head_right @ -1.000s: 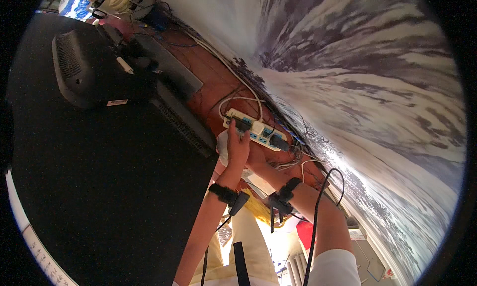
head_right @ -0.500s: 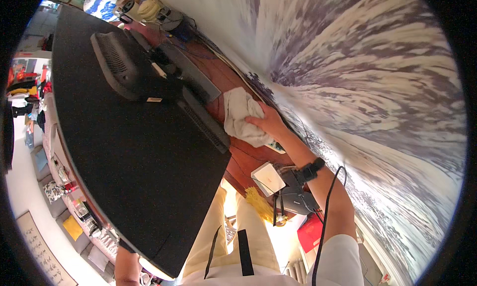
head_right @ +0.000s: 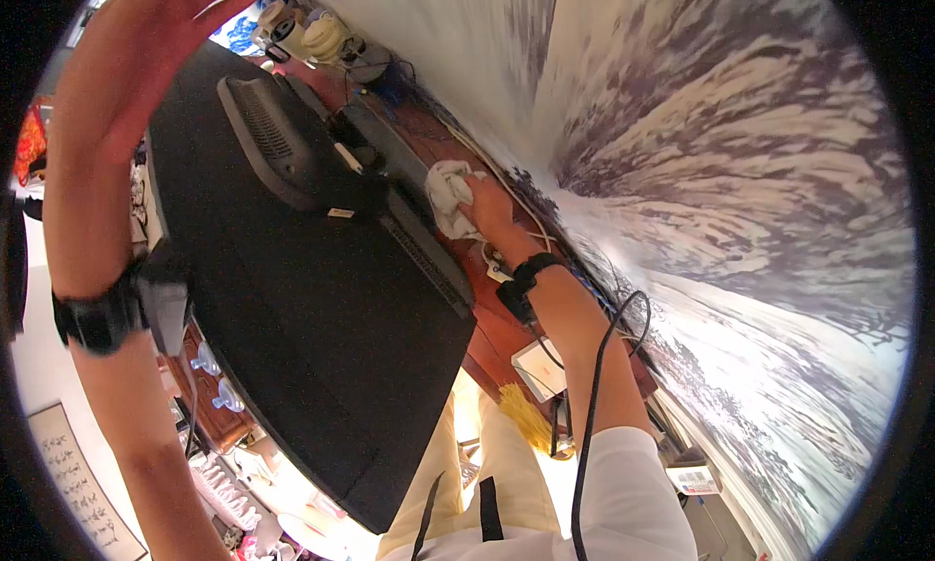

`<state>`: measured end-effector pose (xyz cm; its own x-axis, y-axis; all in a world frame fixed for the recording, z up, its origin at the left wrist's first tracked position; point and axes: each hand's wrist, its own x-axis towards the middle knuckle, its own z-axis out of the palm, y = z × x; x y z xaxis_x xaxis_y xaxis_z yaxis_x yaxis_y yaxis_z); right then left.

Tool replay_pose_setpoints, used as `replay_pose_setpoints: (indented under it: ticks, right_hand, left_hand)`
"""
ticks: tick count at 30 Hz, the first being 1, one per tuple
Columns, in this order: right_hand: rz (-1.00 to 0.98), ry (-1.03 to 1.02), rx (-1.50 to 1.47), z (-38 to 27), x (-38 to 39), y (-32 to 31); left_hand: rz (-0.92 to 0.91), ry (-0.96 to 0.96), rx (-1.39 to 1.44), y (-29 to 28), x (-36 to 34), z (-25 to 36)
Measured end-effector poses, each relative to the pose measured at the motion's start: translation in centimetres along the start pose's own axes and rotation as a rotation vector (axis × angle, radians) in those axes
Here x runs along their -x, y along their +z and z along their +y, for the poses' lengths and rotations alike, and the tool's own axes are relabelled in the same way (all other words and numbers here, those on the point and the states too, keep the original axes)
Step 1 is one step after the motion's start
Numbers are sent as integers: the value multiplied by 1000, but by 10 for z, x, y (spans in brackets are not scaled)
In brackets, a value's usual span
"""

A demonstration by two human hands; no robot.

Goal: The recorder uses a white cloth to wipe down a television screen, the wooden TV stand beneath it, and various decorative objects including a large porcelain vase and several storage containers.

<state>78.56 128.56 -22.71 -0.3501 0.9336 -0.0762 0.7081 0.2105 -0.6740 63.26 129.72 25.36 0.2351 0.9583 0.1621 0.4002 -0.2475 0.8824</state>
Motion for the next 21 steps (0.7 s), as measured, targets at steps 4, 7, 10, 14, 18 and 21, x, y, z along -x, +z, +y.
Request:
replay_pose_setpoints:
  ticks: [4,7,10,14,18,21]
  right_hand:
    - [-48,170,79,40,5,4]
    - [16,89,-2,24,-3,18]
    - [0,31,-58,31,-20,27]
    - [-254,-115,51,23,-22,49]
    - [-341,-70,274,24,-20,78]
    - [-299,-192,309,41,-3,92]
  left_hand:
    - [-8,-125,242,40,-37,-22]
    - [-55,-273,227,33,-49,-35]
    - [-357,-234,147,13,-60,-85]
    - [-386,-415,115,5,-55,-99]
    - [-368,-615,313,-39,-51,-111]
    - [-293,-723,349,-69,-43,-126]
